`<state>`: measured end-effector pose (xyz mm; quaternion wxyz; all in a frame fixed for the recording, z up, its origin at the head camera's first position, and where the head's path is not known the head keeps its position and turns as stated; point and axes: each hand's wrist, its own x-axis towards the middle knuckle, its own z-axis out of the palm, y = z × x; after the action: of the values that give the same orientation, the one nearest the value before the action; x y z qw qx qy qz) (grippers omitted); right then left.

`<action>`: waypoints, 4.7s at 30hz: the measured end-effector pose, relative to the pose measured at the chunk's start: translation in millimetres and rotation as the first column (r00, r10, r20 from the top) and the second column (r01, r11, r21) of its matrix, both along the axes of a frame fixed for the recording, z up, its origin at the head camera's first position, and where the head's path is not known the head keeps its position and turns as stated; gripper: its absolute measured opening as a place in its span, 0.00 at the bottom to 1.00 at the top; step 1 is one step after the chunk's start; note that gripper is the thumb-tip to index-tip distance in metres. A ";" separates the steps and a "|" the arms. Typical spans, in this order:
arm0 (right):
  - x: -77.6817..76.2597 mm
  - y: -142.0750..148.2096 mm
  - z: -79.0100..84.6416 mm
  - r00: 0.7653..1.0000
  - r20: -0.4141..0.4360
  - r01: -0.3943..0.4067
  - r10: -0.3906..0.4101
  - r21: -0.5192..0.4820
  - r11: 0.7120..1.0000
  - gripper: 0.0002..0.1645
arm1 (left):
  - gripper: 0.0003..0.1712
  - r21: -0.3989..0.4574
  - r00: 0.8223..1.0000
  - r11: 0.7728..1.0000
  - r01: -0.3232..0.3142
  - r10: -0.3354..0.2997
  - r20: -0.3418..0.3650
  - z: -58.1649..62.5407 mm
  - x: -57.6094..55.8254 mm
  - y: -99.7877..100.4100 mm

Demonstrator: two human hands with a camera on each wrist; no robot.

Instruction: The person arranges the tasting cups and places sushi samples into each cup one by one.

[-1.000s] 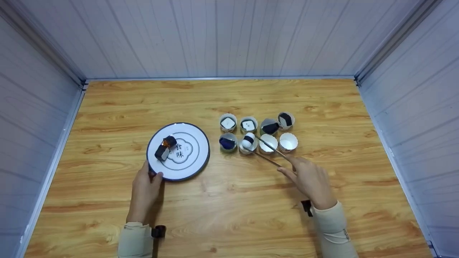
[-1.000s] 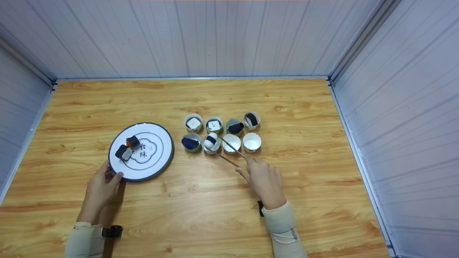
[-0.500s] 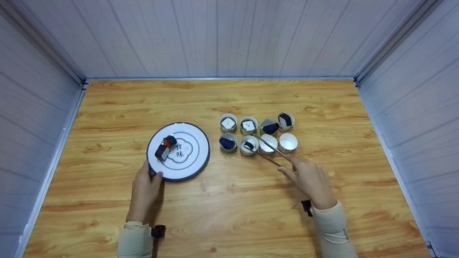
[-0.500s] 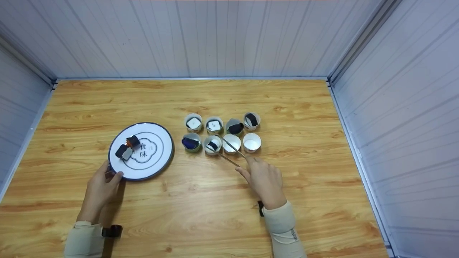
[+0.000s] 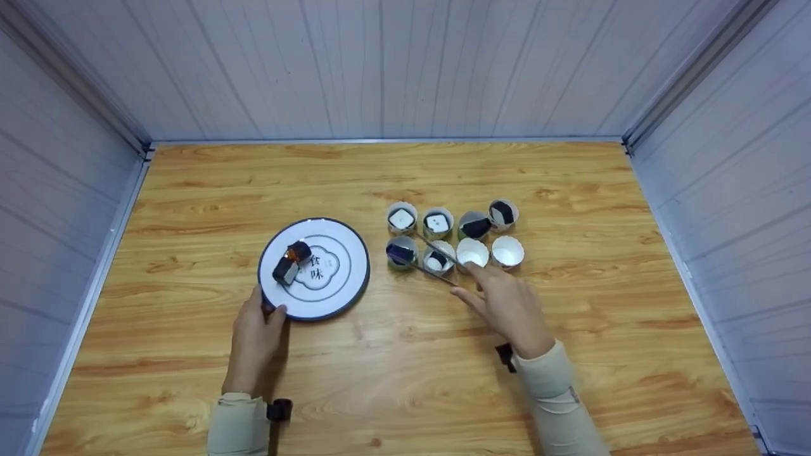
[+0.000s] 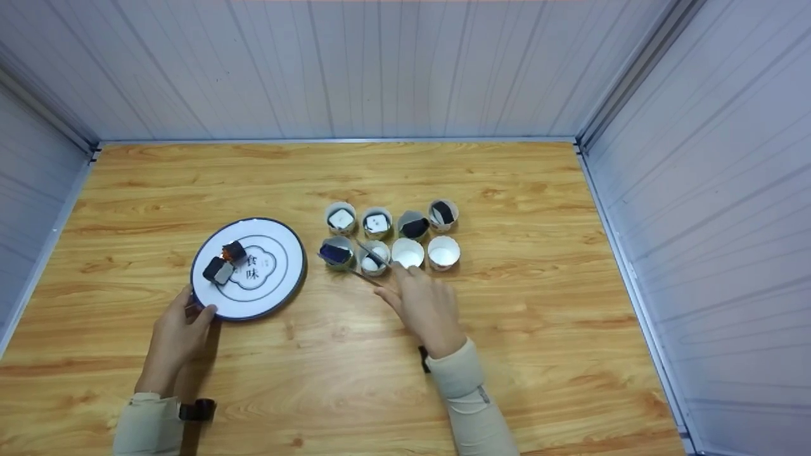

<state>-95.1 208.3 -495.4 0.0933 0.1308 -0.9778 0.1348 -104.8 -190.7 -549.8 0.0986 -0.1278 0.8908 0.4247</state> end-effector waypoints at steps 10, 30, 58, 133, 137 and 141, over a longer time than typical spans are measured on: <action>-20.5 -56.0 6.6 0.994 0.059 -0.087 0.087 0.001 0.996 0.31 | 0.38 0.013 1.000 1.000 0.001 -0.001 0.002 0.3 -2.2 -1.8; -46.4 -143.7 -12.1 0.968 0.208 -0.138 0.138 -0.014 0.990 0.25 | 0.39 0.021 0.999 1.000 0.016 -0.015 -0.043 -1.0 3.3 -1.9; -54.2 -167.2 -15.2 0.953 0.296 -0.080 0.062 0.046 0.996 0.24 | 0.37 0.015 0.999 1.000 0.019 -0.018 -0.039 -3.2 0.4 -0.9; 53.8 62.0 -10.2 0.980 -0.105 0.155 -0.167 -0.120 0.981 0.15 | 0.38 -0.001 1.000 1.000 0.019 -0.019 0.017 1.8 -1.4 -0.3; 59.0 72.1 -11.8 0.973 -0.118 0.186 -0.197 -0.101 0.977 0.17 | 0.38 -0.006 1.000 1.000 0.026 -0.026 0.002 2.3 -0.5 -1.6; 60.1 77.6 -15.5 0.970 -0.101 0.212 -0.220 -0.088 0.973 0.17 | 0.38 -0.009 0.999 0.999 0.042 -0.042 -0.022 1.9 0.4 -2.6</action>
<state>-35.0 285.9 -510.9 0.1660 0.0271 -0.9737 0.1537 -104.3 -193.3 -548.0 0.0972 -0.1049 0.8961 0.4202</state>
